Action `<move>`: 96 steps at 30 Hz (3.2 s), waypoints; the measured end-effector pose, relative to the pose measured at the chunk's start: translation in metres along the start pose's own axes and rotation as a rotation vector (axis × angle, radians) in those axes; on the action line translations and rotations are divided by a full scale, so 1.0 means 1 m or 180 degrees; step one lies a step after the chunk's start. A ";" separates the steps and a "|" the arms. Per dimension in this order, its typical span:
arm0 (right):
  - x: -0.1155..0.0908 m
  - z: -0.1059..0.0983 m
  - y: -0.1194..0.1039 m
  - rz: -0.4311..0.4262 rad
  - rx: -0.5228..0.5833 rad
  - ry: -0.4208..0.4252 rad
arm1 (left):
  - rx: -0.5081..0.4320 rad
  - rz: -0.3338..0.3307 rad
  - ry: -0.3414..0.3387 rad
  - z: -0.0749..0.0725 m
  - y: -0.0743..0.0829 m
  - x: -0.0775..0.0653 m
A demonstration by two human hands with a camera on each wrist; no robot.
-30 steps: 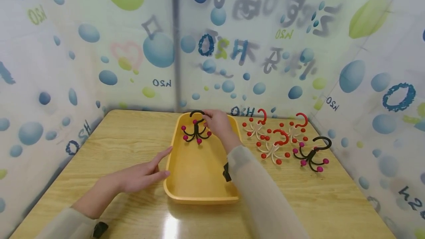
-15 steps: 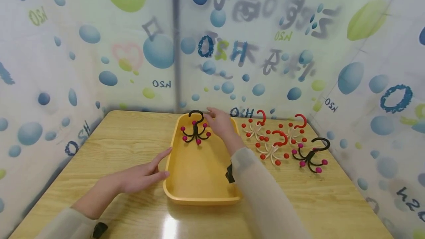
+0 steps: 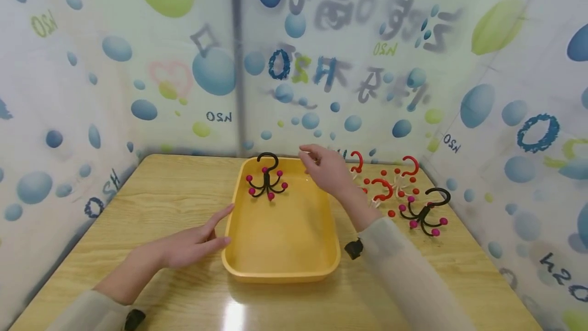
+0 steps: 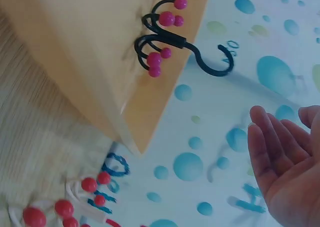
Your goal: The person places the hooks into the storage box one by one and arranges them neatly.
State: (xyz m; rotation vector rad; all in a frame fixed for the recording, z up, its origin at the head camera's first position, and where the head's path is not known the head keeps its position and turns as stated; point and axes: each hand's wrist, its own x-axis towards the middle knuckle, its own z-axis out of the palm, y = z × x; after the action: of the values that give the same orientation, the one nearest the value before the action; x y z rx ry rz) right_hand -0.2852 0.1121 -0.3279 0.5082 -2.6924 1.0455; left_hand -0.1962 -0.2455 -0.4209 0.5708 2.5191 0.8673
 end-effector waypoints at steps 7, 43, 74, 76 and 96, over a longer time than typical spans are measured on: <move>-0.044 -0.037 0.021 0.0027 0.0124 0.0169 | 0.0003 -0.0038 -0.0012 0.000 0.000 0.000; -0.107 -0.099 0.171 0.0768 -0.0277 0.0172 | -0.0045 -0.0095 -0.0058 0.003 0.002 0.003; -0.100 -0.085 0.165 0.0617 -0.0193 0.0552 | -0.0119 -0.0067 -0.0038 0.001 0.000 0.000; -0.100 -0.086 0.166 0.0592 -0.0184 0.0573 | -0.0120 -0.0052 -0.0037 0.001 0.000 0.000; -0.112 -0.095 0.161 0.0534 -0.0062 0.0552 | -0.0050 -0.0088 -0.0023 0.002 0.000 0.002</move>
State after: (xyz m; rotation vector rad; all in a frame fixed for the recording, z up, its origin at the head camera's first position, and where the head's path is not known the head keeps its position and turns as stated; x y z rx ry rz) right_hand -0.2382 0.3155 -0.3922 0.1806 -2.6228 1.0511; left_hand -0.1973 -0.2435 -0.4225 0.5319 2.5055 0.8726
